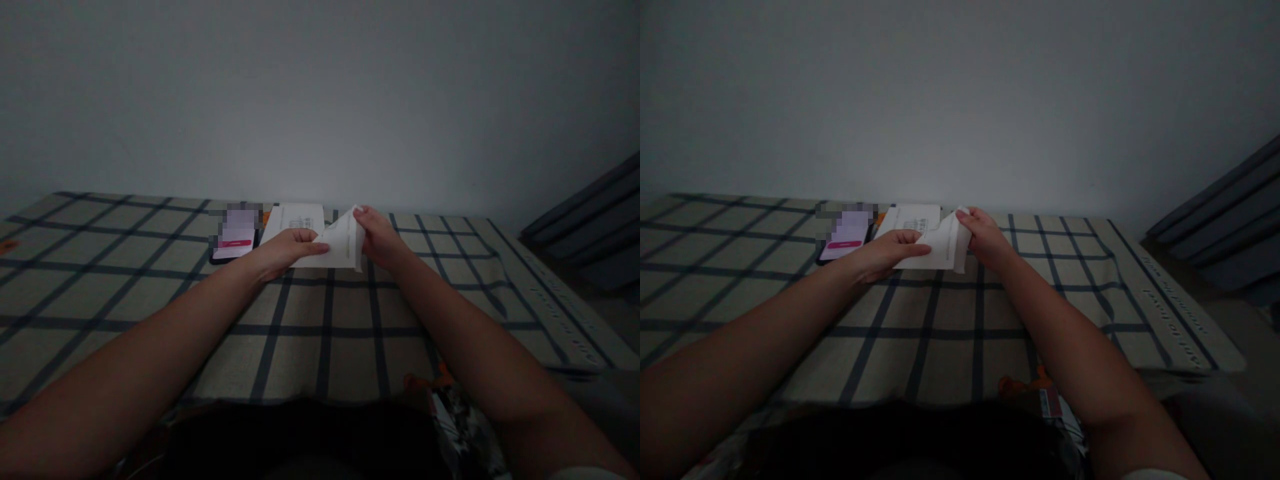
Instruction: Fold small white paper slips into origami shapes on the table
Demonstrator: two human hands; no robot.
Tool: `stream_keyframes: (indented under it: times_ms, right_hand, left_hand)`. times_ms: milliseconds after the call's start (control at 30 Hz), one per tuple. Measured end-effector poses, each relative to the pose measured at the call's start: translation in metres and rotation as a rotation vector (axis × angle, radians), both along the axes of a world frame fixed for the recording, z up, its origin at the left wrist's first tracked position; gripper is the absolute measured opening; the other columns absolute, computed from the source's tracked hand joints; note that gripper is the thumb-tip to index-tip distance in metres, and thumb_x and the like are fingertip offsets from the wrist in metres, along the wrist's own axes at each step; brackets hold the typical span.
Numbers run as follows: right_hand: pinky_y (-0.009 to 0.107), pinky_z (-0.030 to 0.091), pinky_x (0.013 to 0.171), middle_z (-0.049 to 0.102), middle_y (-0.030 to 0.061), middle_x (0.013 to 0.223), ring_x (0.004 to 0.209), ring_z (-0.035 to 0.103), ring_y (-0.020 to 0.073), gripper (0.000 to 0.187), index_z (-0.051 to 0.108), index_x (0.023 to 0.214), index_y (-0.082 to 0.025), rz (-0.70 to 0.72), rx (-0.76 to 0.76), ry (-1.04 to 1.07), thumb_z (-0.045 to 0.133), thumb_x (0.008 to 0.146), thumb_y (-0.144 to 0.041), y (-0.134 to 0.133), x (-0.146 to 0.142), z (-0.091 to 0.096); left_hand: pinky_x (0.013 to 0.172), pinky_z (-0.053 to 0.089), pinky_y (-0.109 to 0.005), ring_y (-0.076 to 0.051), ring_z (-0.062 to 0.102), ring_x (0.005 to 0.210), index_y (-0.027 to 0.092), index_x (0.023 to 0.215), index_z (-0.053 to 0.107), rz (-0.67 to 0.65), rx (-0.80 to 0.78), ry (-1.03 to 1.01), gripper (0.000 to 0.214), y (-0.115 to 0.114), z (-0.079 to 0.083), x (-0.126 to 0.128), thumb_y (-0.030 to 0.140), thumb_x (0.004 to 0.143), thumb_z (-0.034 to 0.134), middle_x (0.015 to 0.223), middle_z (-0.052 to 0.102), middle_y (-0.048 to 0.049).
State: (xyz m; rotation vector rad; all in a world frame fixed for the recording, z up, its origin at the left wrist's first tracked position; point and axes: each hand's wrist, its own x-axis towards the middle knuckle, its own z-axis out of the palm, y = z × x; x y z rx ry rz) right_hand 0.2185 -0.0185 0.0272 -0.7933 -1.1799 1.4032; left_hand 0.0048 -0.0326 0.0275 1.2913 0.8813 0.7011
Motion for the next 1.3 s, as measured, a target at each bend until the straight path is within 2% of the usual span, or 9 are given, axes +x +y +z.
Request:
stream_keyframes:
  times_ms: [100, 233, 367, 500, 633, 767, 900, 1067, 1300]
  right_hand:
    - [0.022, 0.040, 0.053, 0.055, -0.0047, 0.069, 0.057, 0.050, 0.0089, 0.037, 0.052, 0.082, -0.020, 0.056, -0.046, -0.107, 0.078, 0.070, -0.044, -0.001, 0.001, 0.001]
    - [0.023, 0.041, 0.052, 0.060, -0.0020, 0.070, 0.059, 0.053, 0.0106, 0.036, 0.057, 0.081, -0.018, 0.214, -0.111, -0.266, 0.079, 0.068, -0.043, -0.008, -0.002, -0.001]
    - [0.023, 0.042, 0.053, 0.064, 0.0002, 0.076, 0.060, 0.054, 0.0111, 0.036, 0.062, 0.087, -0.017, 0.232, -0.065, -0.365, 0.076, 0.071, -0.046, -0.012, -0.006, -0.005]
    - [0.022, 0.037, 0.050, 0.058, -0.0027, 0.069, 0.056, 0.049, 0.0091, 0.033, 0.060, 0.082, -0.017, 0.210, -0.078, -0.321, 0.075, 0.073, -0.046, -0.011, -0.005, -0.006]
    - [0.021, 0.038, 0.050, 0.055, -0.0048, 0.067, 0.054, 0.048, 0.0080, 0.030, 0.060, 0.082, -0.017, 0.256, -0.140, -0.197, 0.076, 0.072, -0.041, -0.012, -0.006, -0.001]
    - [0.021, 0.041, 0.054, 0.057, -0.0040, 0.068, 0.058, 0.051, 0.0082, 0.030, 0.059, 0.080, -0.017, 0.273, -0.148, -0.145, 0.078, 0.069, -0.037, -0.014, -0.008, 0.001]
    - [0.021, 0.039, 0.051, 0.058, -0.0030, 0.067, 0.054, 0.050, 0.0085, 0.031, 0.061, 0.082, -0.017, 0.252, -0.132, -0.249, 0.078, 0.071, -0.040, -0.012, -0.007, -0.003]
    - [0.022, 0.041, 0.051, 0.062, -0.0016, 0.069, 0.056, 0.054, 0.0096, 0.029, 0.063, 0.085, -0.017, 0.232, -0.080, -0.312, 0.077, 0.072, -0.039, -0.010, -0.005, -0.007]
    - [0.025, 0.046, 0.053, 0.066, 0.0010, 0.075, 0.060, 0.059, 0.0132, 0.030, 0.063, 0.089, -0.019, 0.220, -0.134, -0.313, 0.077, 0.072, -0.040, -0.013, -0.007, -0.003]
  left_hand:
    - [0.060, 0.048, -0.024, -0.012, 0.061, 0.064, 0.017, 0.082, 0.070, -0.069, 0.004, 0.005, 0.023, -0.002, 0.001, 0.001, 0.032, 0.068, 0.081, 0.077, 0.070, -0.0022]
    - [0.068, 0.052, -0.028, -0.016, 0.066, 0.075, 0.020, 0.091, 0.073, 0.003, 0.010, -0.142, 0.026, 0.001, -0.003, 0.004, 0.038, 0.073, 0.076, 0.087, 0.073, -0.0054]
    - [0.053, 0.045, -0.024, -0.013, 0.059, 0.059, 0.019, 0.089, 0.074, 0.089, 0.078, -0.071, 0.024, 0.005, -0.007, 0.005, 0.037, 0.072, 0.076, 0.073, 0.069, -0.0037]
    - [0.044, 0.032, -0.019, -0.007, 0.046, 0.048, 0.019, 0.076, 0.071, 0.121, 0.109, -0.028, 0.016, 0.005, -0.007, 0.006, 0.033, 0.070, 0.078, 0.059, 0.058, 0.0013]
    - [0.045, 0.033, -0.019, -0.006, 0.046, 0.050, 0.019, 0.077, 0.070, 0.153, 0.074, -0.039, 0.016, 0.004, -0.006, 0.006, 0.030, 0.067, 0.079, 0.064, 0.058, 0.0022]
    - [0.048, 0.037, -0.019, -0.008, 0.052, 0.058, 0.018, 0.082, 0.069, 0.155, 0.016, -0.068, 0.025, 0.004, -0.007, 0.006, 0.038, 0.070, 0.077, 0.072, 0.061, 0.0005]
    - [0.046, 0.035, -0.020, -0.009, 0.050, 0.053, 0.017, 0.080, 0.065, 0.072, 0.042, -0.055, 0.032, 0.001, -0.006, 0.007, 0.049, 0.075, 0.071, 0.069, 0.060, -0.0002]
    - [0.043, 0.031, -0.019, -0.007, 0.044, 0.047, 0.018, 0.073, 0.060, 0.009, 0.053, -0.019, 0.023, -0.003, -0.007, 0.008, 0.034, 0.069, 0.076, 0.061, 0.052, 0.0032]
    - [0.056, 0.048, -0.027, -0.017, 0.060, 0.063, 0.016, 0.068, 0.068, 0.047, 0.011, -0.100, 0.014, 0.003, -0.003, 0.006, 0.022, 0.057, 0.061, 0.069, 0.066, -0.0049]
